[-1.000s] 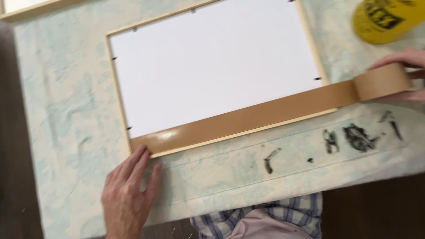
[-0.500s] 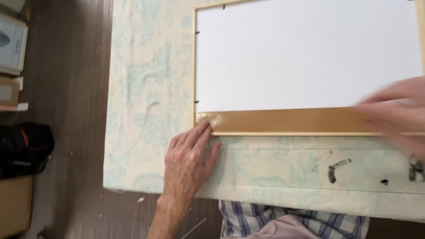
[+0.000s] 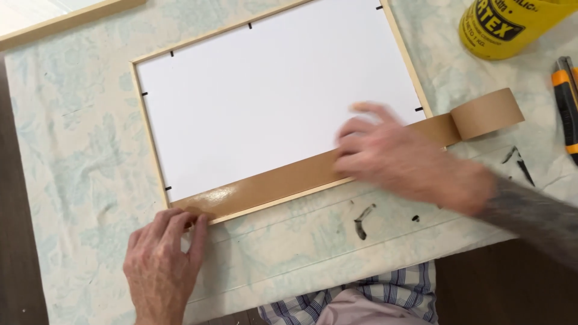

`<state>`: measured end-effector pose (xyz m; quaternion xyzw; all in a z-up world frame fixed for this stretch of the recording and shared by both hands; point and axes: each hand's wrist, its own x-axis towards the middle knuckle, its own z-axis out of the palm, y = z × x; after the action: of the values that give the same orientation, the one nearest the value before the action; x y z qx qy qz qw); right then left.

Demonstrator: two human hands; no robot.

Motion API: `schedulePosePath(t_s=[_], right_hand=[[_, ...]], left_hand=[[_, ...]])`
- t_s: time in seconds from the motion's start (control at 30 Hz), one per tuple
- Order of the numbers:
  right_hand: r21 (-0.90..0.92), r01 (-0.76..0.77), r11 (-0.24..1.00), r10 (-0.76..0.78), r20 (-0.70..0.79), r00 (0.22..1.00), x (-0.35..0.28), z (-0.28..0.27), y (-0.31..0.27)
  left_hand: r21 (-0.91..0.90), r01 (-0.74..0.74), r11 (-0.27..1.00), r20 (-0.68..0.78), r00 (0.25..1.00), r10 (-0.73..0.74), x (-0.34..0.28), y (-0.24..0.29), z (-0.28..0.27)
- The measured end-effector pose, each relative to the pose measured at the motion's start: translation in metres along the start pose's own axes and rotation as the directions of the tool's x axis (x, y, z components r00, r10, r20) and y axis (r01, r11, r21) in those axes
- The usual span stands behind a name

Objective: Applying brown adhesive tape to the back of a picture frame to seal the backing, including cutting the tape with a utility knife and smoothing it with a block.

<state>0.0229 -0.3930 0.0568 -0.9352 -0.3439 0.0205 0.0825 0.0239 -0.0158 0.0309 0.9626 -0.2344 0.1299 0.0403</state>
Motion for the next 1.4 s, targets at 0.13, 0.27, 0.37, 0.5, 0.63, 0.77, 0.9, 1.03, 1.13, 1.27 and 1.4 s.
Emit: schedulePosePath(t_s=[0.13, 0.27, 0.37, 0.5, 0.63, 0.77, 0.9, 1.03, 1.13, 1.27, 1.4], right_hand=[[-0.074, -0.130, 0.989, 0.135, 0.070, 0.988, -0.058, -0.007, 0.045], [-0.209, -0.211, 0.955, 0.230, 0.070, 0.971, -0.081, -0.012, 0.060], [-0.209, -0.205, 0.956, 0.224, 0.070, 0.972, -0.082, -0.015, 0.059], [-0.168, -0.201, 0.965, 0.211, 0.042, 0.977, -0.080, -0.016, 0.060], [-0.126, -0.215, 0.969, 0.224, 0.060, 0.973, -0.081, -0.015, 0.060], [-0.155, -0.203, 0.967, 0.206, 0.006, 0.978, -0.084, -0.013, 0.061], [-0.185, -0.185, 0.965, 0.173, -0.080, 0.982, -0.091, -0.021, 0.054], [-0.165, -0.243, 0.956, 0.236, -0.059, 0.970, -0.106, -0.025, 0.052], [-0.287, -0.246, 0.926, 0.225, -0.105, 0.969, -0.111, -0.023, 0.046], [-0.365, -0.235, 0.901, 0.220, -0.082, 0.972, -0.113, -0.020, 0.042], [-0.382, -0.267, 0.885, 0.247, -0.102, 0.964, -0.116, -0.014, 0.041]], left_hand=[[0.070, -0.028, 0.997, -0.001, 1.000, 0.028, 0.007, -0.004, 0.005], [0.196, 0.015, 0.981, 0.112, 0.993, -0.038, 0.016, 0.002, 0.008], [0.236, 0.061, 0.970, 0.256, 0.959, -0.122, 0.035, 0.018, 0.003], [-0.217, 0.066, 0.974, 0.315, 0.949, 0.006, 0.067, 0.061, 0.013], [-0.428, -0.290, 0.856, 0.202, 0.892, 0.404, 0.105, 0.155, 0.028], [-0.515, -0.549, 0.658, 0.006, 0.765, 0.644, 0.123, 0.224, 0.060], [-0.364, -0.648, 0.669, -0.081, 0.737, 0.671, 0.120, 0.235, 0.074], [-0.212, -0.661, 0.720, 0.103, 0.717, 0.689, 0.111, 0.238, 0.069], [-0.184, -0.648, 0.739, -0.010, 0.753, 0.657, 0.108, 0.240, 0.068], [-0.057, -0.647, 0.760, -0.020, 0.762, 0.647, 0.107, 0.246, 0.065], [-0.014, -0.625, 0.780, -0.062, 0.779, 0.624, 0.104, 0.250, 0.066]])
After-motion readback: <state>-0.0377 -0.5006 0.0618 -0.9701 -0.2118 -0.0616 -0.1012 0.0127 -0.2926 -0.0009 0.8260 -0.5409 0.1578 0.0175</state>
